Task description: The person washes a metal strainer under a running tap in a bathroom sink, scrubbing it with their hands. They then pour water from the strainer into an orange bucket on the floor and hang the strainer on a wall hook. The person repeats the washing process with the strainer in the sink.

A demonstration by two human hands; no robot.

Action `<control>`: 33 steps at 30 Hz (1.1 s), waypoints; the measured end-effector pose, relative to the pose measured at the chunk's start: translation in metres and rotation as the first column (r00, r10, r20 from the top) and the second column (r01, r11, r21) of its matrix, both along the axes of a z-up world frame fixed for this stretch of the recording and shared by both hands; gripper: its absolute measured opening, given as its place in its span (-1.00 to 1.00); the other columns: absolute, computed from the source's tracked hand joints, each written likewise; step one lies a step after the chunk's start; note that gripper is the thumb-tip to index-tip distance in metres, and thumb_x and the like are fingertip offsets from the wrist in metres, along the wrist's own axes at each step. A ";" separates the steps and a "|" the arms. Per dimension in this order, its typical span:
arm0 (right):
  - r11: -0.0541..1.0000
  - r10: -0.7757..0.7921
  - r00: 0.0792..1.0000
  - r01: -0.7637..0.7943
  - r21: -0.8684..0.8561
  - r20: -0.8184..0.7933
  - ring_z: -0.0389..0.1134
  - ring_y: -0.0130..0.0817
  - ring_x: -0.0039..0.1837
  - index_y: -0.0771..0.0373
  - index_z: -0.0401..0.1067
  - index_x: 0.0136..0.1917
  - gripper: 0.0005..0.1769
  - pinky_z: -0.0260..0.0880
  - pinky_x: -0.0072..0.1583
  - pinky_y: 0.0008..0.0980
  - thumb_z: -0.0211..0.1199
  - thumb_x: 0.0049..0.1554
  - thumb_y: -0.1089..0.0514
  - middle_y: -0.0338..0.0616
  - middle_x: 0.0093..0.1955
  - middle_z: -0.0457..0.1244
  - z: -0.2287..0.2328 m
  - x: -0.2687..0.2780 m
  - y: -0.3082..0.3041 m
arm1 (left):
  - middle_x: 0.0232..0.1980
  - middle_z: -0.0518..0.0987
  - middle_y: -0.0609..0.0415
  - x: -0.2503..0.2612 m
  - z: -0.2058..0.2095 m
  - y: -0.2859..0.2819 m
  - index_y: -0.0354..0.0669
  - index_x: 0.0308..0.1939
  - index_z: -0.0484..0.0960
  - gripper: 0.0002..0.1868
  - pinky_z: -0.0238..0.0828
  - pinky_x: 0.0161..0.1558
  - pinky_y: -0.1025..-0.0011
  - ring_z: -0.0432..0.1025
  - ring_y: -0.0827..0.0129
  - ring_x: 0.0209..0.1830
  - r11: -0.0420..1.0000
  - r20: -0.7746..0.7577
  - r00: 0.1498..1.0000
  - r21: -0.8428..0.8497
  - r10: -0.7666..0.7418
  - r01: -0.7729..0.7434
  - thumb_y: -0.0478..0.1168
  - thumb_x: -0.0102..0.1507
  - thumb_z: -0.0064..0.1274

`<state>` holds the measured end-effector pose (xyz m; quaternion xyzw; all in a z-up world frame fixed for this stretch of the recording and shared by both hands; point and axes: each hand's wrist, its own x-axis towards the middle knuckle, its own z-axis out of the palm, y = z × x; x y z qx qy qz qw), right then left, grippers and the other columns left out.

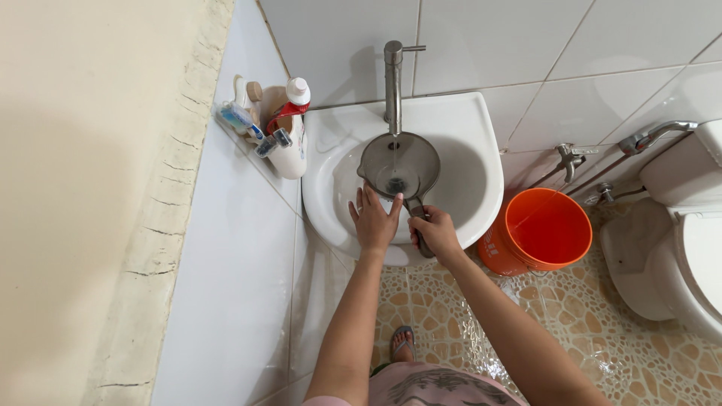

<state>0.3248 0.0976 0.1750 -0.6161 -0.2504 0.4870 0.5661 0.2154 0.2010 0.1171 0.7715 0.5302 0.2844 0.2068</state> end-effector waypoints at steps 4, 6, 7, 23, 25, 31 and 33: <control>1.000 -0.002 1.000 0.002 0.006 0.018 0.28 -0.39 -0.38 0.44 0.40 -0.08 -0.88 0.32 -0.35 -0.35 0.21 0.12 0.31 -0.13 -0.35 0.26 0.002 -0.001 0.000 | 0.56 0.21 -0.18 -0.002 0.012 -0.002 -0.32 0.57 0.00 0.01 0.03 0.44 0.01 0.20 0.01 0.51 0.998 0.025 1.000 -0.070 0.000 0.002 0.34 0.31 -0.08; 1.000 0.003 1.000 -0.003 0.011 0.019 0.28 -0.39 -0.38 0.44 0.40 -0.09 -0.88 0.33 -0.35 -0.35 0.21 0.13 0.31 -0.13 -0.35 0.27 0.002 -0.001 0.000 | 0.57 0.22 -0.16 -0.006 0.021 -0.005 -0.27 0.59 -0.02 0.02 0.38 0.28 0.15 0.35 -0.05 0.37 0.982 0.111 0.994 -0.189 -0.002 0.023 0.33 0.29 -0.08; 1.000 0.006 1.000 -0.006 0.011 0.018 0.28 -0.39 -0.39 0.44 0.40 -0.09 -0.89 0.32 -0.35 -0.35 0.21 0.13 0.31 -0.12 -0.36 0.27 0.003 -0.001 -0.001 | 0.57 0.22 -0.15 -0.006 0.024 -0.007 -0.27 0.59 -0.02 0.02 0.43 0.19 0.14 0.39 -0.05 0.32 0.983 0.104 0.995 -0.182 0.001 0.018 0.33 0.30 -0.07; 1.000 0.007 0.999 -0.006 -0.013 0.052 0.27 -0.40 -0.41 0.42 0.39 -0.11 -0.89 0.32 -0.36 -0.35 0.20 0.14 0.30 -0.12 -0.38 0.27 0.009 -0.003 -0.003 | 0.55 0.26 -0.07 -0.004 0.024 -0.005 -0.20 0.59 -0.07 -0.01 0.53 -0.06 0.10 0.54 0.02 0.10 0.978 0.082 0.997 -0.207 -0.002 0.019 0.35 0.31 -0.14; 1.000 0.009 0.998 -0.008 -0.010 0.055 0.27 -0.40 -0.41 0.42 0.40 -0.11 -0.90 0.32 -0.36 -0.35 0.20 0.14 0.30 -0.12 -0.38 0.27 0.009 -0.002 -0.003 | 0.56 0.25 -0.07 -0.005 0.024 -0.005 -0.19 0.59 -0.08 0.00 0.54 -0.06 0.09 0.53 0.01 0.12 0.976 0.078 0.997 -0.219 -0.002 0.019 0.36 0.30 -0.15; 1.000 0.009 0.998 -0.009 -0.009 0.065 0.27 -0.40 -0.41 0.42 0.40 -0.11 -0.90 0.32 -0.37 -0.35 0.21 0.13 0.30 -0.12 -0.38 0.27 0.009 -0.003 -0.003 | 0.55 0.25 -0.09 -0.004 0.021 -0.003 -0.20 0.58 -0.06 -0.01 0.53 -0.02 0.08 0.52 0.02 0.16 0.971 0.075 0.997 -0.237 -0.003 0.021 0.36 0.30 -0.17; 1.000 0.008 0.998 -0.008 -0.009 0.065 0.27 -0.40 -0.41 0.42 0.40 -0.11 -0.90 0.32 -0.37 -0.35 0.21 0.13 0.30 -0.12 -0.38 0.27 0.008 -0.002 -0.002 | 0.55 0.25 -0.09 -0.004 0.020 -0.003 -0.19 0.58 -0.04 -0.03 0.52 0.00 0.07 0.49 -0.01 0.19 0.975 0.079 0.997 -0.219 -0.003 0.020 0.35 0.31 -0.16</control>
